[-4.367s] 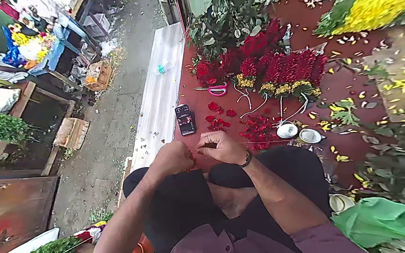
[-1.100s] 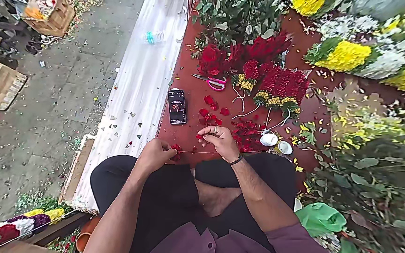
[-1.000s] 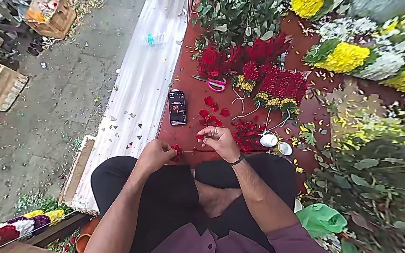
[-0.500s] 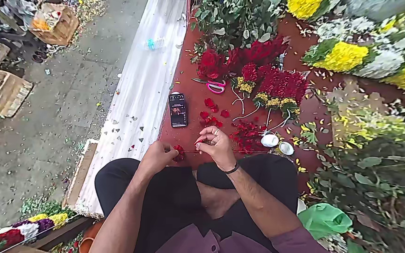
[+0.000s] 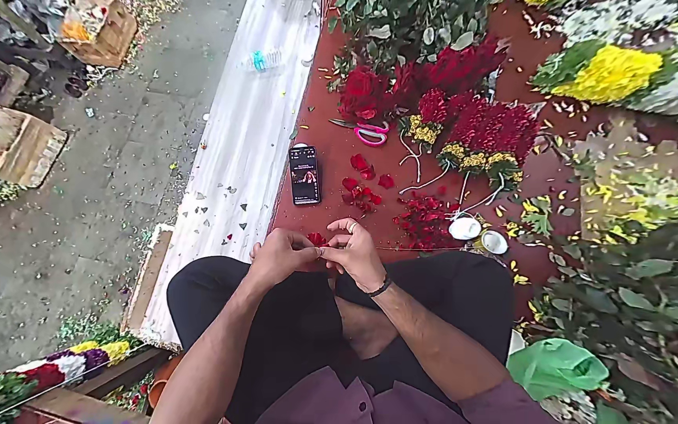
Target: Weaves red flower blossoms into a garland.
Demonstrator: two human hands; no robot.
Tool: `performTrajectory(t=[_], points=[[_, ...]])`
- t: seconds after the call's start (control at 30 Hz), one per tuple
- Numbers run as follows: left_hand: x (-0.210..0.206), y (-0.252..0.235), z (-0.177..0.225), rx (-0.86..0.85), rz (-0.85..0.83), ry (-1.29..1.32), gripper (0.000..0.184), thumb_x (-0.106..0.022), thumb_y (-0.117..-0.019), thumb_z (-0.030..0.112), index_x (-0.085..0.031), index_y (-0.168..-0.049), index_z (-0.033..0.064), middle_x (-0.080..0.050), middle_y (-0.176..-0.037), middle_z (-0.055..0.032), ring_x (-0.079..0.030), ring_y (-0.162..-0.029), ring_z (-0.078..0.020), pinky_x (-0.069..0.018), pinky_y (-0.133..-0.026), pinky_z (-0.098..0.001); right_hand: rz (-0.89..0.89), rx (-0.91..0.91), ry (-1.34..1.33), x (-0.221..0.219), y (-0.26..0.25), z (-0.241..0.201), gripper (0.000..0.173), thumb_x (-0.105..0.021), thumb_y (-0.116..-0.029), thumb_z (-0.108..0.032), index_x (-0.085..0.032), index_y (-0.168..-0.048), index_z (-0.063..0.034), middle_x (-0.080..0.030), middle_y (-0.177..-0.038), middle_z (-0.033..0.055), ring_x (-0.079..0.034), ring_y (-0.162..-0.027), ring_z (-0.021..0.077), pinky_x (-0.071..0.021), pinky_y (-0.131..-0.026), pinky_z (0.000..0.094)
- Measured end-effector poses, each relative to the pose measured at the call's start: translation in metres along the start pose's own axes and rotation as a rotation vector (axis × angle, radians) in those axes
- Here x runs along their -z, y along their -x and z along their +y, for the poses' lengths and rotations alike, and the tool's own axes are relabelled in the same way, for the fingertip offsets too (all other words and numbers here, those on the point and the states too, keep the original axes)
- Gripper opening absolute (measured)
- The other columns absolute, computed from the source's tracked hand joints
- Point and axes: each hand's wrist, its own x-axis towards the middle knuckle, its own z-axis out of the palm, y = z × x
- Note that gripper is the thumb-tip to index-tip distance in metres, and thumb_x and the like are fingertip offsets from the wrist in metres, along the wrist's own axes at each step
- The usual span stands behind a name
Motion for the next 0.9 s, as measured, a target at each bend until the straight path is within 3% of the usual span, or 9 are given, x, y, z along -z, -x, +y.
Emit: performTrajectory(t=[0.23,0.3,0.37,0.47,0.5,0.57,0.63,0.8,0.9], points=[[-0.003,-0.003,-0.004,0.013,0.045,0.052,0.013,-0.079,-0.0855,0.026,-0.078,-0.08,0.0143,-0.072,-0.07,0.0004,-0.067,-0.065,-0.0121,-0.0557,-0.066,-0.0427,-0.126,-0.036,0.136,0.013,-0.013,0.009,0.086,-0.094,-0.0672,-0.016,-0.049,-0.14,-0.0097,-0.057,-0.069,0.0016,-0.053,-0.056,0.0128,-0.0498,-0.055,0.0308],[-0.003,-0.002,-0.001,0.047,0.068,0.009,0.016,-0.079,-0.0818,0.029,-0.075,-0.074,0.0157,-0.069,-0.066,0.0012,-0.065,-0.062,-0.0136,-0.0537,-0.065,-0.0474,-0.181,-0.01,0.158,0.021,-0.015,0.005,0.098,-0.094,-0.065,-0.017,-0.043,-0.149,-0.0137,-0.063,-0.082,0.0044,-0.061,-0.068,0.0173,-0.0567,-0.064,0.0359],[0.002,0.0,0.005,0.058,0.085,-0.007,0.019,-0.078,-0.0805,0.027,-0.071,-0.069,0.0142,-0.065,-0.061,0.0004,-0.062,-0.058,-0.0137,-0.0523,-0.059,-0.044,-0.209,0.104,0.279,0.029,-0.017,-0.002,0.101,-0.093,-0.0661,-0.022,-0.041,-0.153,-0.0192,-0.066,-0.099,0.0029,-0.064,-0.085,0.0186,-0.0579,-0.074,0.0394],[0.015,0.003,0.016,0.086,0.105,-0.01,0.023,-0.079,-0.0796,0.022,-0.067,-0.064,0.0107,-0.062,-0.059,-0.0012,-0.058,-0.056,-0.0124,-0.0485,-0.057,-0.0389,-0.322,0.267,0.59,0.039,-0.02,-0.006,0.087,-0.086,-0.0746,-0.04,-0.048,-0.151,-0.0252,-0.06,-0.137,-0.0038,-0.056,-0.127,0.0161,-0.0472,-0.106,0.0511],[0.019,0.003,0.019,0.108,0.114,-0.024,0.025,-0.079,-0.0792,0.021,-0.065,-0.062,0.0108,-0.06,-0.058,-0.0008,-0.056,-0.055,-0.012,-0.0463,-0.055,-0.0384,-0.366,0.274,0.598,0.04,-0.021,-0.004,0.074,-0.084,-0.0791,-0.041,-0.056,-0.146,-0.0237,-0.063,-0.135,-0.0042,-0.059,-0.123,0.0133,-0.049,-0.106,0.0488],[0.026,0.004,0.027,0.146,0.147,-0.061,0.031,-0.08,-0.0787,0.022,-0.06,-0.058,0.0114,-0.055,-0.054,0.0003,-0.049,-0.051,-0.0114,-0.0406,-0.052,-0.0373,-0.369,0.282,0.484,0.04,-0.021,-0.001,0.036,-0.079,-0.0871,-0.034,-0.074,-0.117,-0.0157,-0.074,-0.106,-0.0026,-0.07,-0.094,0.008,-0.0599,-0.087,0.0343],[0.033,0.005,0.035,0.161,0.19,-0.114,0.031,-0.08,-0.0798,0.023,-0.061,-0.059,0.011,-0.056,-0.055,-0.0007,-0.052,-0.052,-0.0138,-0.0432,-0.054,-0.0408,-0.341,0.361,0.418,0.042,-0.02,-0.005,0.013,-0.075,-0.0914,-0.026,-0.079,-0.093,-0.014,-0.072,-0.088,-0.004,-0.066,-0.079,0.0052,-0.0577,-0.073,0.028],[0.033,0.009,0.071,0.191,0.198,-0.515,0.031,-0.076,-0.0801,0.04,-0.066,-0.065,0.0153,-0.063,-0.062,-0.003,-0.063,-0.062,-0.0237,-0.0497,-0.059,-0.0554,-0.436,0.547,0.342,0.049,-0.004,-0.033,0.013,-0.073,-0.0924,-0.025,-0.079,-0.09,-0.0139,-0.07,-0.086,-0.0058,-0.064,-0.08,0.0027,-0.0556,-0.072,0.0241],[0.014,0.026,0.121,0.105,-0.113,-0.823,0.028,-0.076,-0.0811,0.039,-0.068,-0.07,0.0138,-0.065,-0.067,-0.0056,-0.065,-0.068,-0.0287,-0.0512,-0.062,-0.0602,-0.416,0.633,0.202,0.059,0.0,-0.049,0.006,-0.076,-0.0898,-0.012,-0.078,-0.09,-0.006,-0.07,-0.086,0.0007,-0.067,-0.079,0.0088,-0.0595,-0.072,0.0273]])
